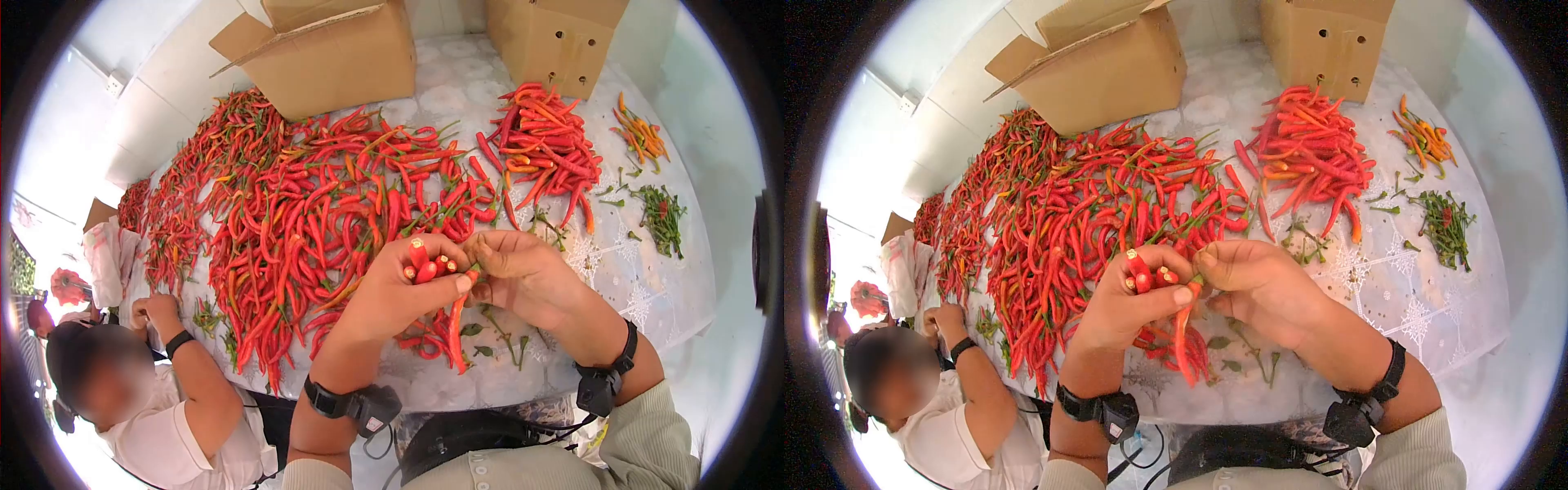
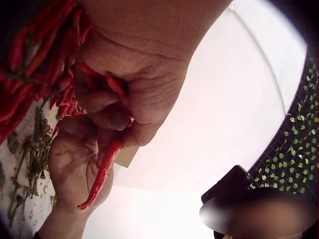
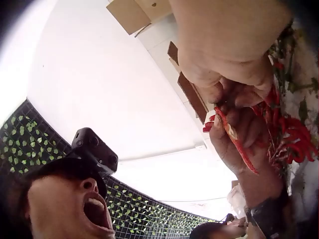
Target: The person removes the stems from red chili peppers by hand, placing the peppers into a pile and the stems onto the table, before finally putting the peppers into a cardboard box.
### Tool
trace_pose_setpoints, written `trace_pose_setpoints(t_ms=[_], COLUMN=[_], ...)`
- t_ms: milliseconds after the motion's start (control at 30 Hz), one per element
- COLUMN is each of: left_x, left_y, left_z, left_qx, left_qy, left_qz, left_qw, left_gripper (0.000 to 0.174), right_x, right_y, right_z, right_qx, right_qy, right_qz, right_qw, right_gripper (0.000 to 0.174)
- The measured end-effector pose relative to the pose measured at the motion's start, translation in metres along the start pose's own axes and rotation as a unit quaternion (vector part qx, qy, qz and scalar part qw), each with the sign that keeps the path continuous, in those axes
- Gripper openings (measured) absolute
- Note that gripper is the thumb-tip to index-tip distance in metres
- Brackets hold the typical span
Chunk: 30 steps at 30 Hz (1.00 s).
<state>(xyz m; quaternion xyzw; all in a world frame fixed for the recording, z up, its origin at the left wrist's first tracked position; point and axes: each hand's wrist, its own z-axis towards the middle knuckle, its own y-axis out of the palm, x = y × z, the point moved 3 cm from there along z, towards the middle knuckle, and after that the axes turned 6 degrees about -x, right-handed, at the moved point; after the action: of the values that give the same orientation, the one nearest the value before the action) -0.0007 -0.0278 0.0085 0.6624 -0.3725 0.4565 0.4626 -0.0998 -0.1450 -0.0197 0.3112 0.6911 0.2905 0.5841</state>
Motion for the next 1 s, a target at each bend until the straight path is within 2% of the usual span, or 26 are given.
trace_pose_setpoints(t_ms=[133,500,567,600,700,833,867,933,1000], left_x=[0.0,-0.002,-0.006,-0.007,-0.002,0.009,0.003,0.003,0.004], left_y=[0.001,-0.005,-0.009,-0.008,0.004,-0.001,-0.008,-0.017,-0.029], left_z=[0.0,-0.002,-0.002,-0.002,-0.006,-0.01,-0.007,-0.008,-0.008], left_qx=[0.002,-0.064,-0.077,-0.117,-0.134,-0.057,-0.043,-0.036,-0.04], left_qy=[-0.01,-0.037,-0.037,-0.018,-0.009,-0.021,0.028,0.077,0.12], left_qz=[0.002,0.022,0.009,-0.03,0.008,-0.037,-0.021,-0.169,-0.316], left_qw=[1.0,0.997,0.996,0.992,0.991,0.997,0.998,0.982,0.94], left_gripper=[0.011,0.011,0.011,0.011,0.019,0.023,0.027,0.019,0.014], right_x=[0.0,0.003,0.008,0.008,0.002,-0.011,-0.017,-0.024,-0.031], right_y=[0.001,0.007,-0.003,-0.006,-0.005,-0.002,-0.004,-0.011,-0.023], right_z=[-0.001,-0.004,-0.003,-0.002,-0.003,-0.004,-0.004,-0.003,-0.005], right_qx=[0.007,-0.002,-0.032,-0.047,0.0,0.079,0.104,0.181,0.228], right_qy=[0.01,0.039,0.034,0.032,0.031,-0.048,-0.075,-0.139,-0.166], right_qz=[0.011,0.006,0.047,0.066,0.063,-0.001,-0.015,-0.054,-0.076], right_qw=[1.0,0.999,0.998,0.996,0.998,0.996,0.992,0.972,0.956], right_gripper=[0.012,0.016,0.021,0.024,0.024,0.018,0.016,0.01,0.009])
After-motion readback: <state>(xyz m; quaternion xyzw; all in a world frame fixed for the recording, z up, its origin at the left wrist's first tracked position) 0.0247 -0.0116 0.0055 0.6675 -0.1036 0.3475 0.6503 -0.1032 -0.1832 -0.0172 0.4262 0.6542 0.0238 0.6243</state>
